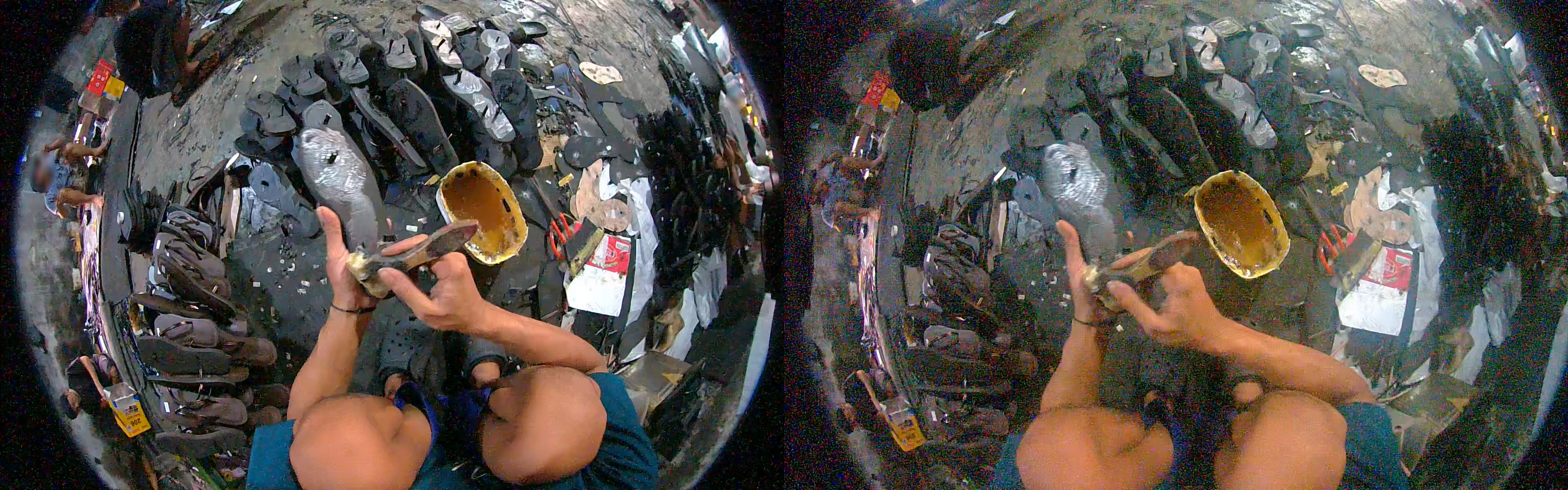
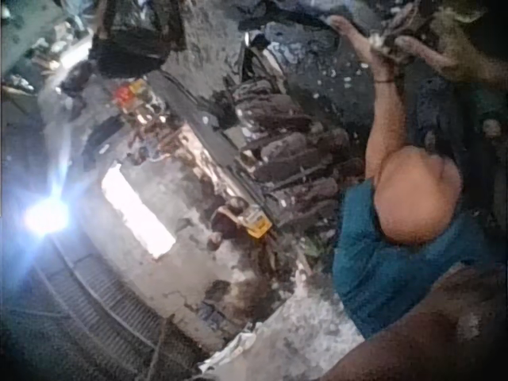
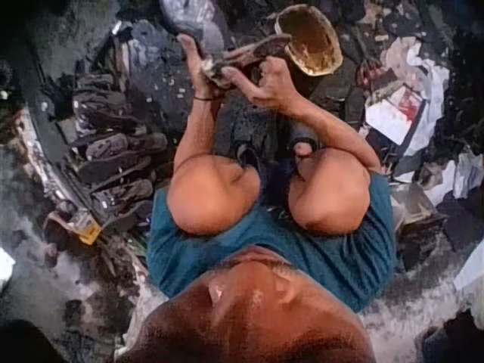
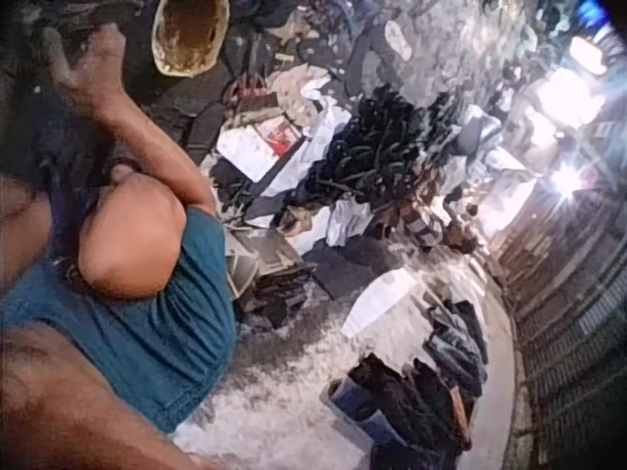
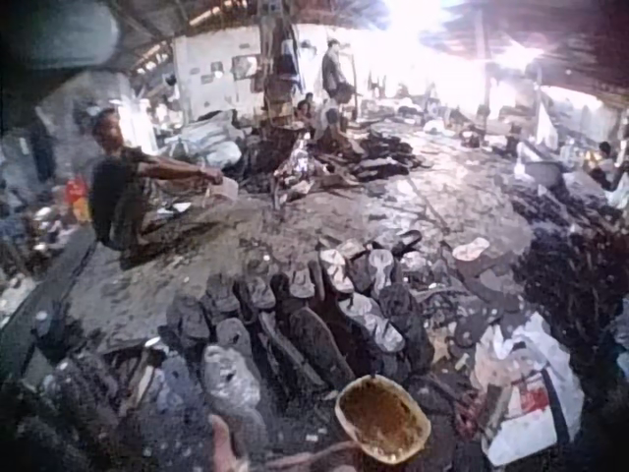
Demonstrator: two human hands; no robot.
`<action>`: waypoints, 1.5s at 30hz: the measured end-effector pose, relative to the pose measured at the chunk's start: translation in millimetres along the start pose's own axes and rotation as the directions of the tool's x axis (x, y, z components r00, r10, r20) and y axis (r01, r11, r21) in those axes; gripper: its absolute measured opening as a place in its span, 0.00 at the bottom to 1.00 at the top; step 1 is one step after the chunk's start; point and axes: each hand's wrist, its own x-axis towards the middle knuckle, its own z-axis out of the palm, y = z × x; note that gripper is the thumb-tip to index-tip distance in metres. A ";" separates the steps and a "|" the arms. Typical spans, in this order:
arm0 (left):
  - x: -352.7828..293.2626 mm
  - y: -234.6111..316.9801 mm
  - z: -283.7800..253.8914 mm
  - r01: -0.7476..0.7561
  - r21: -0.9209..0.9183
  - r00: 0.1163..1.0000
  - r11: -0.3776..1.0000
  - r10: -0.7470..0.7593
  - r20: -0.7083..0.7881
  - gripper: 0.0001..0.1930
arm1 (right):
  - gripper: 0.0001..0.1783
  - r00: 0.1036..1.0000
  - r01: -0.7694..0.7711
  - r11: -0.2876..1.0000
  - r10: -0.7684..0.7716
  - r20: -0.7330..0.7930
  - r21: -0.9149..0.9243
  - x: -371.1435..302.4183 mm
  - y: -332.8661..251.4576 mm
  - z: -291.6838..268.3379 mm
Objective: The person sits on the ground and applies a brown adhesive to the soles of multiple black sandals using a brush. They repeatedly dip the brush into a container and spread the glue across the sole surface, then place each treated sandal back into a pile.
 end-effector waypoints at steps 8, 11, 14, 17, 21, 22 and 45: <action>-2.2 -6.7 -14.8 0.179 -0.170 0.981 0.969 -0.163 0.107 0.41 | 0.14 0.979 -0.069 0.987 0.040 0.200 0.142 12.9 -33.7 7.3; 4.1 -7.8 -12.9 0.287 -0.234 0.955 0.929 -0.297 -0.007 0.42 | 0.10 0.944 -0.193 0.956 0.120 0.306 0.220 15.7 -44.5 -9.2; 30.7 -1.5 -3.8 -0.133 -0.113 0.991 0.985 0.134 0.009 0.35 | 0.12 0.723 -0.663 0.745 0.612 0.320 0.072 12.4 9.4 -66.6; 44.7 -3.9 11.4 -0.080 -0.031 0.989 0.996 0.083 0.119 0.35 | 0.28 0.705 -0.670 0.738 0.596 0.384 0.083 -30.6 37.7 -40.4; 70.7 -7.3 17.6 -0.187 0.317 0.977 0.930 0.141 0.163 0.34 | 0.18 0.708 -0.664 0.566 0.685 0.168 0.489 25.2 61.4 -60.2; 65.2 -7.0 31.0 -0.257 0.381 0.962 0.888 0.198 0.186 0.33 | 0.16 0.649 -0.646 0.463 0.751 0.119 0.607 52.2 72.0 -81.6; 69.0 -142.7 -27.3 -0.050 0.958 0.983 0.284 0.185 -0.003 0.30 | 0.15 0.696 -0.673 0.656 0.718 0.007 -0.341 -81.8 117.4 -196.0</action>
